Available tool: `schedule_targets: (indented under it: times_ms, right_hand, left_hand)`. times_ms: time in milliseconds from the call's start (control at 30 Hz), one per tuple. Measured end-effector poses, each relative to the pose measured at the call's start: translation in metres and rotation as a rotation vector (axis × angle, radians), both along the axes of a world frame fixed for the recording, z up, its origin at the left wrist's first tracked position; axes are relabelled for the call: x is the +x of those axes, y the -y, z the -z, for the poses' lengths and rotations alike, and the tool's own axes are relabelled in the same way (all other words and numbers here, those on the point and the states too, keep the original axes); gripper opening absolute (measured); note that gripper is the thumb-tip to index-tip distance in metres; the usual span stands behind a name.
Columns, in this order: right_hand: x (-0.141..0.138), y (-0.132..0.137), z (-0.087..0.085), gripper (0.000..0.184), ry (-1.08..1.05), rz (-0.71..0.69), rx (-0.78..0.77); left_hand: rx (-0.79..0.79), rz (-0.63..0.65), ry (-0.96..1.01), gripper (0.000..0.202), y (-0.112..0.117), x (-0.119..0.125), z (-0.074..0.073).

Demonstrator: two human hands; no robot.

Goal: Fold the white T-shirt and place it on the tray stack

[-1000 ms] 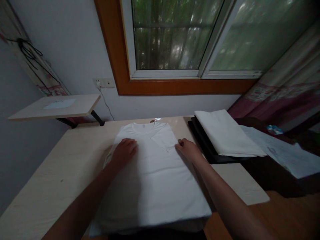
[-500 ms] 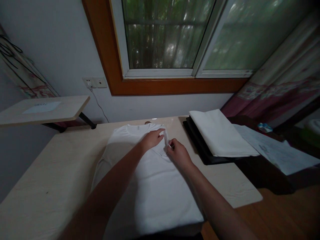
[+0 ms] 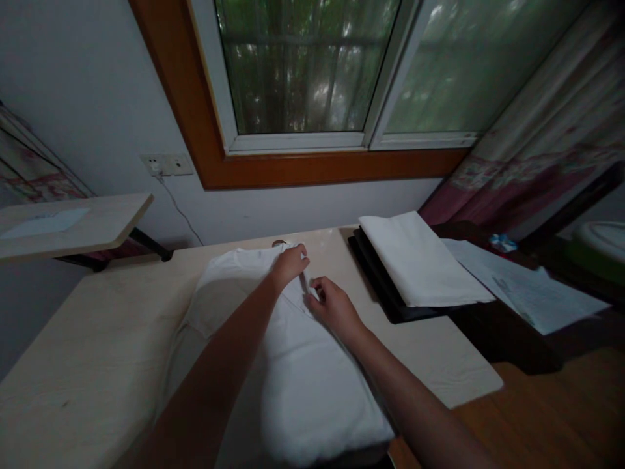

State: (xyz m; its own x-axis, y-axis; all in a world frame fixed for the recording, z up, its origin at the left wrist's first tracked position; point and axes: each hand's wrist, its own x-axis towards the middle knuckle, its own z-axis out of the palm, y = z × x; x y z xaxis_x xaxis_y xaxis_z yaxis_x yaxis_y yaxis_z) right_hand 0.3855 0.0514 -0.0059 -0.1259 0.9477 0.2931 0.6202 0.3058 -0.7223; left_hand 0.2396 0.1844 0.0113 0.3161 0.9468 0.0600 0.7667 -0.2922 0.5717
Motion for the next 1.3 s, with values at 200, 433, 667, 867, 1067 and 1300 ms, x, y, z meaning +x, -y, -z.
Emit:
schedule_targets:
  times_ms: [200, 433, 667, 867, 1067, 1300]
  right_hand:
    - [-0.015, 0.002, -0.008, 0.019, -0.098, -0.043, -0.038]
    - [-0.050, 0.009, -0.031, 0.038, -0.187, -0.159, -0.013]
    - [-0.099, 0.008, -0.054, 0.042, -0.253, -0.265, -0.024]
    - [-0.148, 0.011, -0.063, 0.042, -0.185, -0.319, -0.031]
    - [-0.191, 0.013, -0.047, 0.041, -0.062, -0.374, -0.048]
    - [-0.216, 0.012, -0.029, 0.038, -0.045, -0.440, -0.129]
  left_hand:
    - [-0.010, -0.076, 0.091, 0.042, -0.001, -0.028, -0.007]
    - [-0.076, -0.093, 0.168, 0.047, 0.003, -0.082, -0.040]
    - [-0.148, -0.101, 0.449, 0.050, 0.012, -0.156, -0.066]
    - [-0.197, -0.123, 0.530, 0.051, 0.024, -0.211, -0.072]
    - [-0.245, -0.176, 0.520, 0.057, 0.028, -0.253, -0.050]
    - [-0.218, -0.229, 0.517, 0.057, 0.024, -0.281, -0.015]
